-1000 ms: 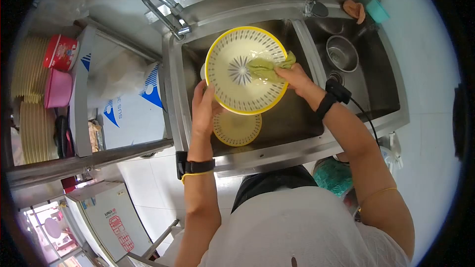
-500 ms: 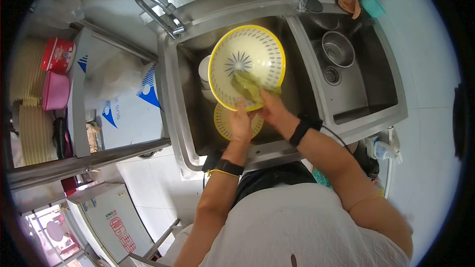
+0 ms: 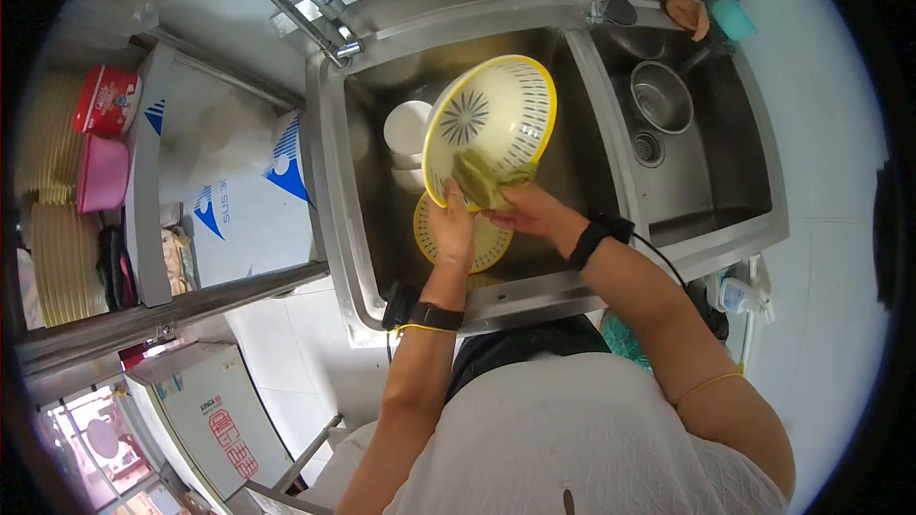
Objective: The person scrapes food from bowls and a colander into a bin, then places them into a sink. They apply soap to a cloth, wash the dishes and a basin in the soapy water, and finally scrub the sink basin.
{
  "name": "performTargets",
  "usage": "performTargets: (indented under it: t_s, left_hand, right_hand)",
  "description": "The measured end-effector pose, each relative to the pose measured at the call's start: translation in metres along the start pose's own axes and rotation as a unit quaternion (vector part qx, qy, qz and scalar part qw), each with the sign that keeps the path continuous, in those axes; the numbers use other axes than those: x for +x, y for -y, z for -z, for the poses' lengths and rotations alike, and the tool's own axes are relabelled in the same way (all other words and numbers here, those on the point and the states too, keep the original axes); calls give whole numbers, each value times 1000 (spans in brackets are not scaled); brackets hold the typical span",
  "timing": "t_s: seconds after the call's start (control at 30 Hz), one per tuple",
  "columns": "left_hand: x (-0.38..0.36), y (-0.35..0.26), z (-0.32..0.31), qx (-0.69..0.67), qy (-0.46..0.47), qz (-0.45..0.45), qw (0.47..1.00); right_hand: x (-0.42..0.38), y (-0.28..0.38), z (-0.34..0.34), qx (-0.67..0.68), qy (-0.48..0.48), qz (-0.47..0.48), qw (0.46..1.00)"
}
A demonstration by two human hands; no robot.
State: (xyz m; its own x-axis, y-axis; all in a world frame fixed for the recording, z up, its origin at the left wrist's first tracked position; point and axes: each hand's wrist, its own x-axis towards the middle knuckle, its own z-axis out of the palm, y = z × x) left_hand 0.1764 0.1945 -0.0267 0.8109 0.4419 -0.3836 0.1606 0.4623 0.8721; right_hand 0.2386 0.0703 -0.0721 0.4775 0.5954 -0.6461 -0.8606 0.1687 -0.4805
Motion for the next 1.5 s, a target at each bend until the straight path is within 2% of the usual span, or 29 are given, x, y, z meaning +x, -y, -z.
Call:
performTargets:
  t_s: [0.07,0.13,0.2,0.27,0.3,0.33,0.37,0.4,0.43,0.57,0.6,0.67,0.7,0.77,0.83,0.9,0.93,0.97,1.0,1.03,1.07,1.1,1.13,1.17,1.2,1.23,1.3,1.43,1.5]
  left_hand:
    - [8,7,8,30,-5,-7,1000]
    - [19,21,19,200,-8,-264,944]
    - [16,17,24,245,-37,-278,928]
    - [11,13,31,291,-71,-293,908]
    - [8,13,33,232,-72,-233,942]
    - [7,12,35,170,-72,-172,968]
    - [6,7,34,172,-79,-172,967]
    - [4,0,31,60,-115,-111,985]
    - [2,-5,27,-55,-149,-50,986]
    - [1,-10,25,-103,-202,24,974]
    - [0,-7,30,-139,-149,69,977]
    - [3,2,39,-204,-32,137,969]
    - [6,5,42,-211,-28,135,968]
    - [8,9,43,-398,24,275,875]
    - [5,4,33,-386,1,295,874]
    - [10,20,36,-443,19,337,830]
    - [12,25,36,-443,25,334,832]
    - [14,32,37,-503,57,348,789]
    - [13,33,36,-559,88,361,741]
    - [13,35,35,-556,92,361,743]
    - [14,33,33,-541,110,358,753]
    - [10,19,26,-523,127,356,764]
    - [2,10,11,-517,132,360,765]
    - [-22,-27,-23,-432,21,336,836]
    - [-37,-47,-42,-336,-90,302,888]
    - [-36,-35,-33,-329,-84,305,890]
    - [-28,3,5,-366,113,380,842]
    - [-38,9,20,-297,151,408,850]
    - [-48,3,20,-194,139,384,892]
  right_hand:
    - [2,2,8,-47,39,-50,997]
    - [9,11,32,-358,-8,-43,933]
    - [61,6,109,-621,22,-43,782]
    - [36,24,82,-811,-130,50,568]
    - [46,15,88,-813,-123,52,567]
    - [60,2,100,-790,-211,57,572]
    - [69,-9,110,-761,-298,62,574]
    - [70,-16,112,-762,-292,63,575]
    - [69,-24,114,-770,-241,60,588]
    - [72,-36,125,-782,-36,51,620]
    - [90,-43,154,-785,-33,53,616]
    - [135,-61,229,-833,25,-39,552]
    - [121,-48,207,-837,20,-39,546]
    - [85,-23,141,-741,-80,27,667]
    - [44,17,73,-744,-60,58,663]
    - [-18,40,5,-715,-84,175,672]
    - [-41,46,-17,-689,-73,281,664]
    - [-59,46,-33,-655,-61,382,649]
    - [-71,43,-44,-655,-65,385,647]
    - [-81,39,-54,-655,-74,433,615]
    - [-85,36,-62,-652,-84,480,581]
    - [-84,33,-71,-650,-90,484,579]
    - [-81,30,-80,-687,-95,519,500]
    - [-79,28,-87,-719,-100,548,416]
    - [-77,28,-90,-717,-109,548,416]
    - [-74,29,-91,-709,-104,569,403]
    - [-73,39,-97,-700,-106,590,388]
    - [-73,68,-109,-660,-104,606,431]
    - [-71,89,-112,-561,-76,517,642]
